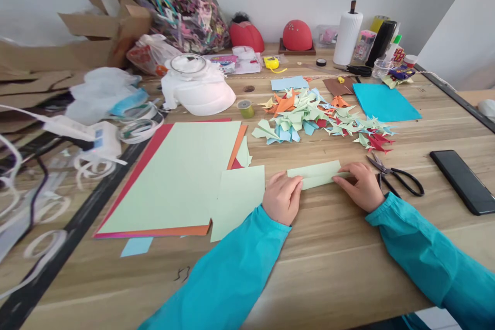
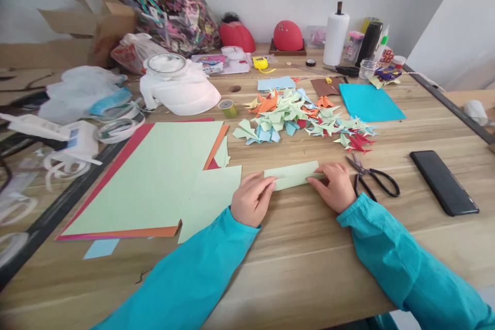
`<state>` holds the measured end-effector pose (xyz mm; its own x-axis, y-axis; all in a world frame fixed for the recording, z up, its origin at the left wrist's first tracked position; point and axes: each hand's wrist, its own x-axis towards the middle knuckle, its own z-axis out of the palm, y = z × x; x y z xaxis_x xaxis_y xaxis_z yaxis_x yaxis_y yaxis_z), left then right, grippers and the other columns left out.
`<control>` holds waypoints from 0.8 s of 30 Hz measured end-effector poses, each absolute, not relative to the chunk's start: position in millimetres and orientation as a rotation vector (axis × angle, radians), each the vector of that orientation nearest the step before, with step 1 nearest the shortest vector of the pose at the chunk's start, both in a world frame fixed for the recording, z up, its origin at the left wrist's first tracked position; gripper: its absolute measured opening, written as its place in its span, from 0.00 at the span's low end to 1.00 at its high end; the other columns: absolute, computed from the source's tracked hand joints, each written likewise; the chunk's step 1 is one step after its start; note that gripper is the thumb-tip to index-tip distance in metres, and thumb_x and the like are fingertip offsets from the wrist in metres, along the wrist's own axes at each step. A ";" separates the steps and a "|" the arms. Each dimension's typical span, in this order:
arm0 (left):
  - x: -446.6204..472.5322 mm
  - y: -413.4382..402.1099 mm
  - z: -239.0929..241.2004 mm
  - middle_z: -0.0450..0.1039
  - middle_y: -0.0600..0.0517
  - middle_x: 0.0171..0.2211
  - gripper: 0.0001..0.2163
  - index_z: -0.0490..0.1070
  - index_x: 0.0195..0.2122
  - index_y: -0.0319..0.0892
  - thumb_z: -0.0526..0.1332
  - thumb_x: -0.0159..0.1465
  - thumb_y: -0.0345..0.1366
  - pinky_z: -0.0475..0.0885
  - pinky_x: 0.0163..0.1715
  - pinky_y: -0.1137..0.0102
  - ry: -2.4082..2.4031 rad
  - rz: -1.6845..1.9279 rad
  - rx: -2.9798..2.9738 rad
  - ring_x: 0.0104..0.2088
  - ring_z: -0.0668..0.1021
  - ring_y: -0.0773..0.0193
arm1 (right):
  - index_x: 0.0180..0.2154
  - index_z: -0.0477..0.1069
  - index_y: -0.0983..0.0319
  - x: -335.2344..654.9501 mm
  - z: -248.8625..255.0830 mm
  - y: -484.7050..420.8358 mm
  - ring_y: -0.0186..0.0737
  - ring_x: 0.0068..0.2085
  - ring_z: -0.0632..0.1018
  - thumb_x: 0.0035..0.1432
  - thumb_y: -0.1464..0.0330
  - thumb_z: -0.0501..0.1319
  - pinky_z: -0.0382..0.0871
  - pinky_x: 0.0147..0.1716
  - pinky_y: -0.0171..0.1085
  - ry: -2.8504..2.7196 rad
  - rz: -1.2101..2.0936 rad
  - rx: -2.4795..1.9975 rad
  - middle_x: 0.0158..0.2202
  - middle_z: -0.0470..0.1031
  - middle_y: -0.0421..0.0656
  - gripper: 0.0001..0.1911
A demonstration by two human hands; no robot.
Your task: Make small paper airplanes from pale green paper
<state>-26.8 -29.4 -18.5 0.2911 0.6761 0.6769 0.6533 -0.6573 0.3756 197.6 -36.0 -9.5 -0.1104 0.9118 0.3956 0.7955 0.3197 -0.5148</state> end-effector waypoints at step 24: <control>-8.0 -60.7 2.4 0.72 0.44 0.47 0.11 0.71 0.43 0.39 0.55 0.59 0.28 0.67 0.49 0.58 0.951 1.187 3.105 0.50 0.72 0.54 | 0.35 0.73 0.62 196.4 -12.7 -33.4 0.45 0.35 0.73 0.58 0.59 0.54 0.64 0.39 0.43 -1.946 0.196 -1.566 0.29 0.74 0.46 0.15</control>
